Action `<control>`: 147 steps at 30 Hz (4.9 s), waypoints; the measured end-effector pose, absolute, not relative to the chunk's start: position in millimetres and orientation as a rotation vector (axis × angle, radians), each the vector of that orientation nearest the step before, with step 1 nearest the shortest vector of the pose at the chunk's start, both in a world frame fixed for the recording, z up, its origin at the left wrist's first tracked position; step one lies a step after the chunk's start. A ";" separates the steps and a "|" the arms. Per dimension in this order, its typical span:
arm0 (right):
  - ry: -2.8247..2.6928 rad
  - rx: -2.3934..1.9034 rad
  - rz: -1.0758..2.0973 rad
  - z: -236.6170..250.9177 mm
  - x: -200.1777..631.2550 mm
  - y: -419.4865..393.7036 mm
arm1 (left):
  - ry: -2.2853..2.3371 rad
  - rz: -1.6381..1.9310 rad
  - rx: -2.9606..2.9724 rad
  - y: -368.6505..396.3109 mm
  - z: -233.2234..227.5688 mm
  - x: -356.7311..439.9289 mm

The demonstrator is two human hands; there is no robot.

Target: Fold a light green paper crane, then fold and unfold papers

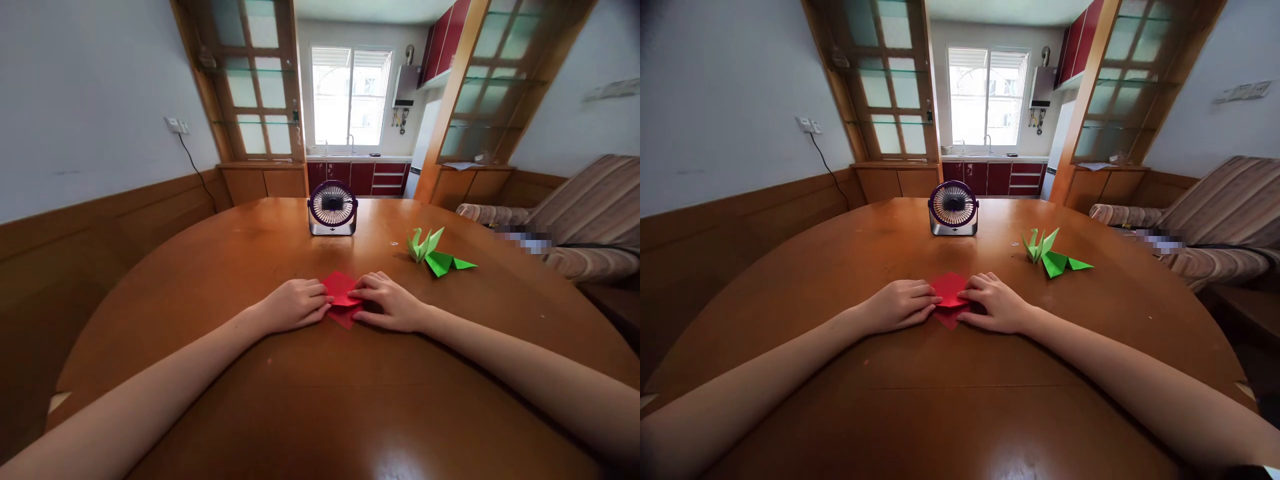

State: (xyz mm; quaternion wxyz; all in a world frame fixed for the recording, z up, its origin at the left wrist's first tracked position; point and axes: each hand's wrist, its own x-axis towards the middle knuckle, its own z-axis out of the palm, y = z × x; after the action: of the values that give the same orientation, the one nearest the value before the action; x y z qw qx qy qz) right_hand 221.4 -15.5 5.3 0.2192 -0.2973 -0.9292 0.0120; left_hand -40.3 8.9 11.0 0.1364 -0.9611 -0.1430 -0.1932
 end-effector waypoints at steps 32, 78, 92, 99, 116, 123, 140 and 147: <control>-2.281 -1.098 0.073 -3.3 224.2 2.5 | -0.785 -0.612 -2.922 12.0 0.2 -26.9; -2.804 -0.626 -0.104 14.2 240.6 9.6 | -1.114 -0.074 -3.079 39.0 -5.3 -5.3; -2.592 -0.607 0.160 5.2 268.4 18.6 | -1.153 -0.055 -3.011 34.0 -4.3 -5.5; -2.516 -0.596 0.257 -2.0 272.5 23.1 | -1.180 -0.046 -2.973 22.0 -1.0 -15.4; -2.486 -0.625 0.268 -3.0 271.7 21.0 | -0.963 -0.132 -3.210 29.3 20.2 -59.0; -2.487 -0.634 0.277 -4.1 272.6 21.3 | -0.965 -0.288 -3.371 48.2 26.8 -83.0; -2.488 -0.620 0.258 -2.9 269.7 19.7 | -1.277 -1.068 -3.314 39.7 16.5 -70.5; -2.491 -0.620 0.203 0.4 262.6 16.8 | -0.877 -0.895 -3.131 14.3 11.3 -36.5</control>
State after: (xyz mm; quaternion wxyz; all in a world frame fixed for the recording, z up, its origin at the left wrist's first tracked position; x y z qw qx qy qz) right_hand 262.6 16.8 0.4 0.2794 -0.2311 -0.9288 0.0758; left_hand -36.5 14.3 11.3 -0.1153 -0.9222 -0.2584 -0.2636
